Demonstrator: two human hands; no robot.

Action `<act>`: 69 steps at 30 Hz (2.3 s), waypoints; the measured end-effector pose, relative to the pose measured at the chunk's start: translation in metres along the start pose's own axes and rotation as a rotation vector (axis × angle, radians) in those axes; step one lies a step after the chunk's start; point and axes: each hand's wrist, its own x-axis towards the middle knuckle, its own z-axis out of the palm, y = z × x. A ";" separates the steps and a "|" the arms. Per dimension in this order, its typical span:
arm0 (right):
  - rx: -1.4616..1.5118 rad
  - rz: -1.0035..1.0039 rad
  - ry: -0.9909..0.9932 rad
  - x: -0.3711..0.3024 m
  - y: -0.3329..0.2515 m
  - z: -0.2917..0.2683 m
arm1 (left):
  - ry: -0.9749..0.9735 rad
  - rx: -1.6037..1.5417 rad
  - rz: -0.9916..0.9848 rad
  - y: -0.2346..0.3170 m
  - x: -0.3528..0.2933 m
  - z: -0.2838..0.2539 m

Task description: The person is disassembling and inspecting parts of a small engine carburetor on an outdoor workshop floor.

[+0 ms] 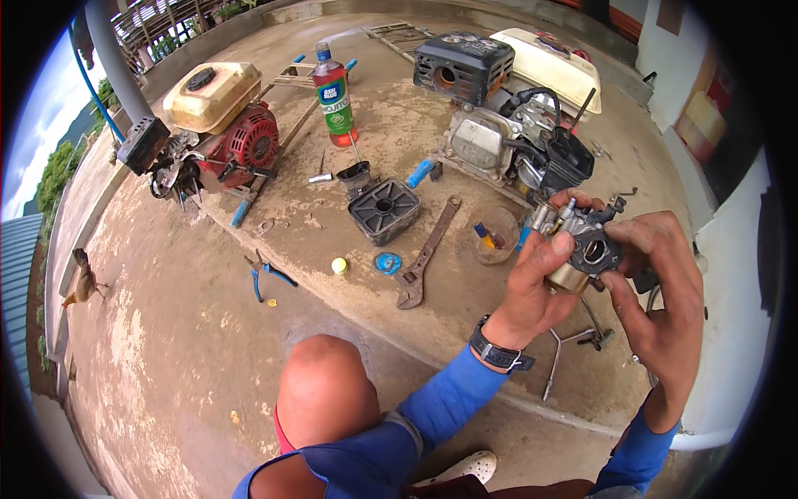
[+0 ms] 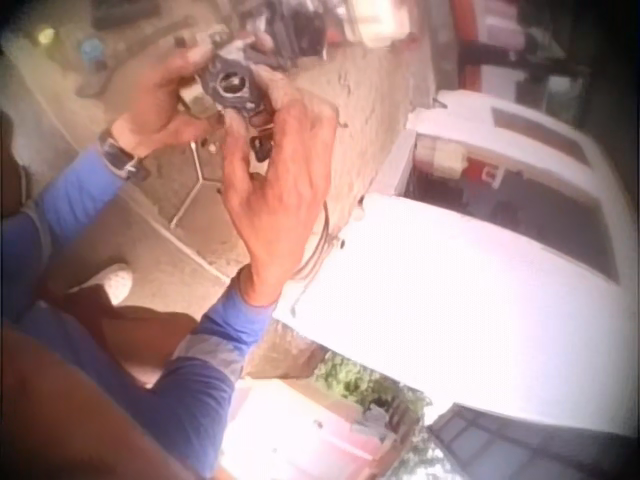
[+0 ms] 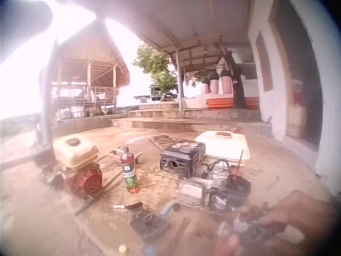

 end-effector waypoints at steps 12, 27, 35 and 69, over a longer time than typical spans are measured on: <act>0.013 -0.022 -0.047 -0.006 0.010 -0.012 | 0.180 0.145 0.041 -0.004 -0.001 0.010; 0.087 0.099 -0.057 -0.003 0.032 -0.028 | -0.019 0.172 -0.201 0.006 0.005 0.011; 0.159 0.161 -0.043 -0.007 0.063 -0.037 | -0.029 0.432 -0.252 -0.006 0.003 0.007; -0.076 0.061 0.104 -0.004 0.044 -0.001 | 0.103 1.713 0.364 -0.019 0.006 0.006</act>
